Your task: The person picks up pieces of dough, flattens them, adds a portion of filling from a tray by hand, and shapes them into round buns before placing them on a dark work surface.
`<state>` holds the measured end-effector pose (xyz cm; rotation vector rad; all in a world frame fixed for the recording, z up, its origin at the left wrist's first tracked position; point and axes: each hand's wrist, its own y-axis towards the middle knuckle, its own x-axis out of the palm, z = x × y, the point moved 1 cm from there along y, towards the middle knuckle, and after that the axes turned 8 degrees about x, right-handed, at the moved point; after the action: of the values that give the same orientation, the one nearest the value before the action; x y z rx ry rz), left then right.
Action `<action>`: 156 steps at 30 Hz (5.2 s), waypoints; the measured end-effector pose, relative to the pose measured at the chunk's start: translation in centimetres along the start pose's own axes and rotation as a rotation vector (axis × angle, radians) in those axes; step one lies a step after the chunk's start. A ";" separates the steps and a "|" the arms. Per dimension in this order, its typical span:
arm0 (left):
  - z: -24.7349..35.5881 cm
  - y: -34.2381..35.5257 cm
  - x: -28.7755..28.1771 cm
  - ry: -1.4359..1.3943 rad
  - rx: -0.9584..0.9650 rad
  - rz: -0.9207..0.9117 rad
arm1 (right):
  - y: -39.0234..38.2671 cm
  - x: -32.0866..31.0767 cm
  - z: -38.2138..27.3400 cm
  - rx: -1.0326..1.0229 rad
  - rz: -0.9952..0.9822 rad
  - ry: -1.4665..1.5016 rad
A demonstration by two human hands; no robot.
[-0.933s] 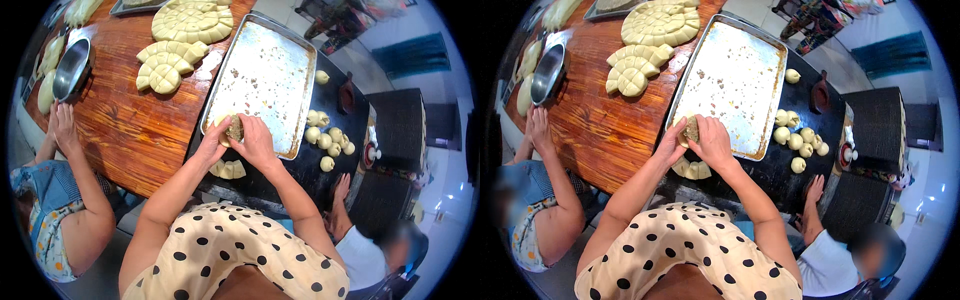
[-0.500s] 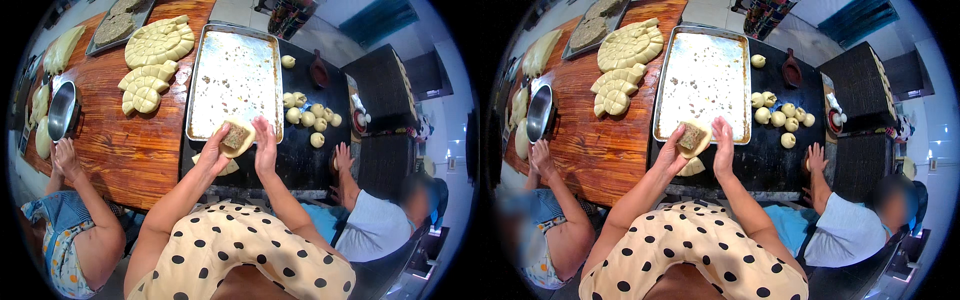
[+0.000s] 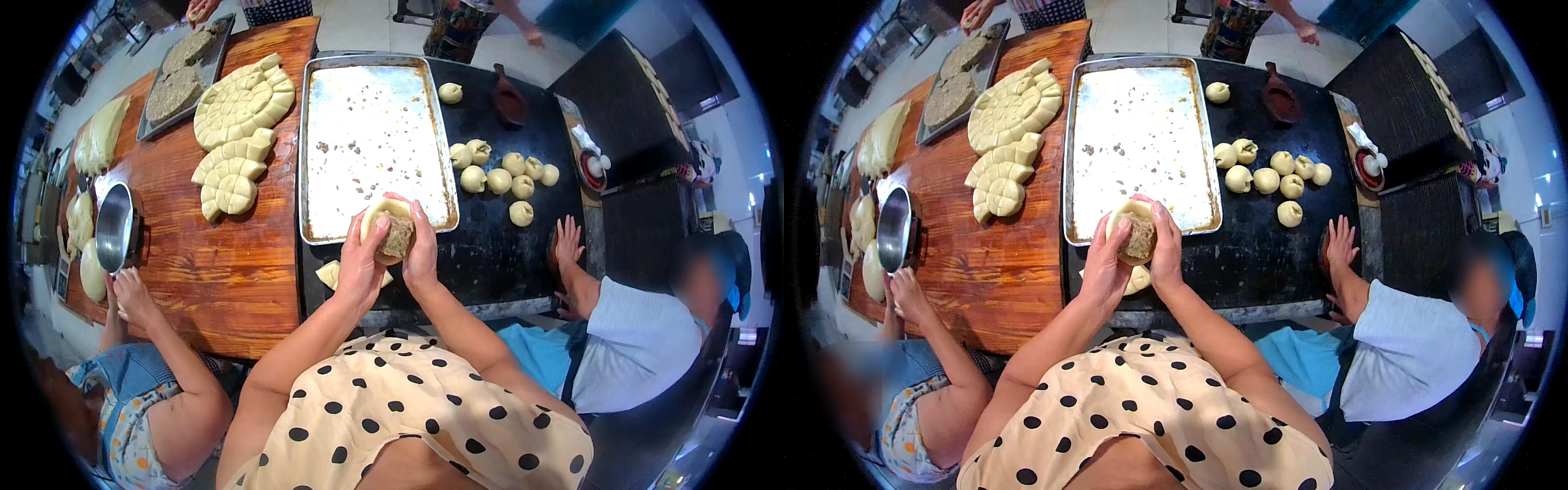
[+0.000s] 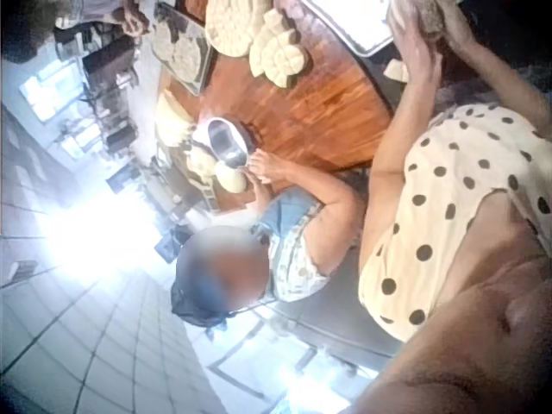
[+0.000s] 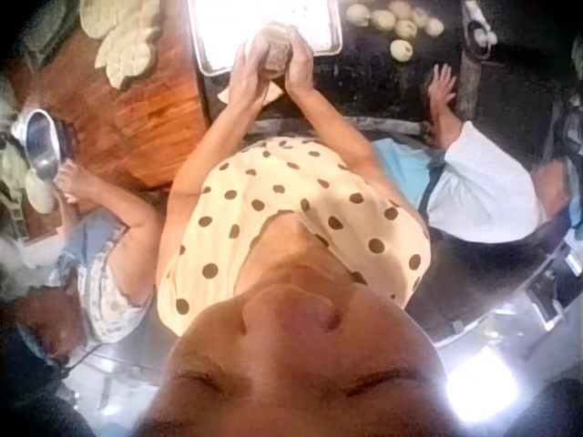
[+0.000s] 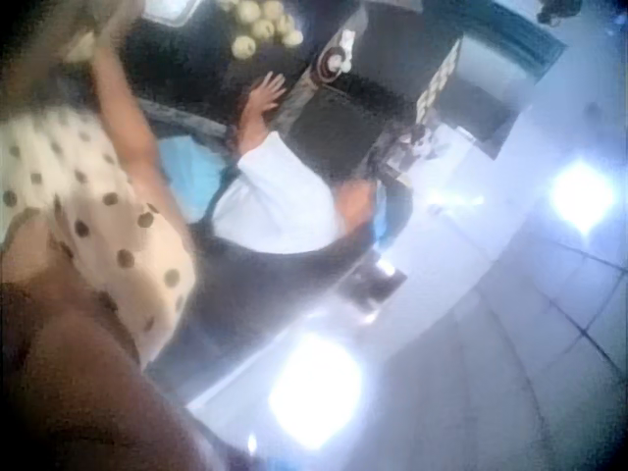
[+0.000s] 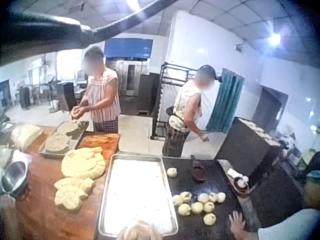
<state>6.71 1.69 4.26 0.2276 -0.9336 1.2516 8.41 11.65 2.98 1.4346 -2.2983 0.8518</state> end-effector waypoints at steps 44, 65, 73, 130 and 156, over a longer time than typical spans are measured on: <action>-2.2 1.5 -4.0 0.122 -0.132 0.117 | -0.9 -1.6 3.7 -0.138 0.075 -0.344; -1.4 2.6 -0.7 0.109 -0.043 0.018 | 1.2 1.5 2.0 -0.191 0.242 -0.033; -3.0 4.6 -3.6 0.245 0.120 0.009 | 2.1 1.2 2.8 -0.448 0.151 -0.470; 0.0 4.4 -0.4 0.454 0.118 -0.059 | 3.1 1.4 -1.3 -0.280 0.011 -0.433; 4.4 4.5 1.2 0.338 -0.133 -0.234 | 1.4 -0.6 -4.2 -0.526 -0.309 -0.956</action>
<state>0.64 1.38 6.38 0.0167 -0.6734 0.9699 7.23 15.13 5.49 2.0856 -2.4428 -0.6481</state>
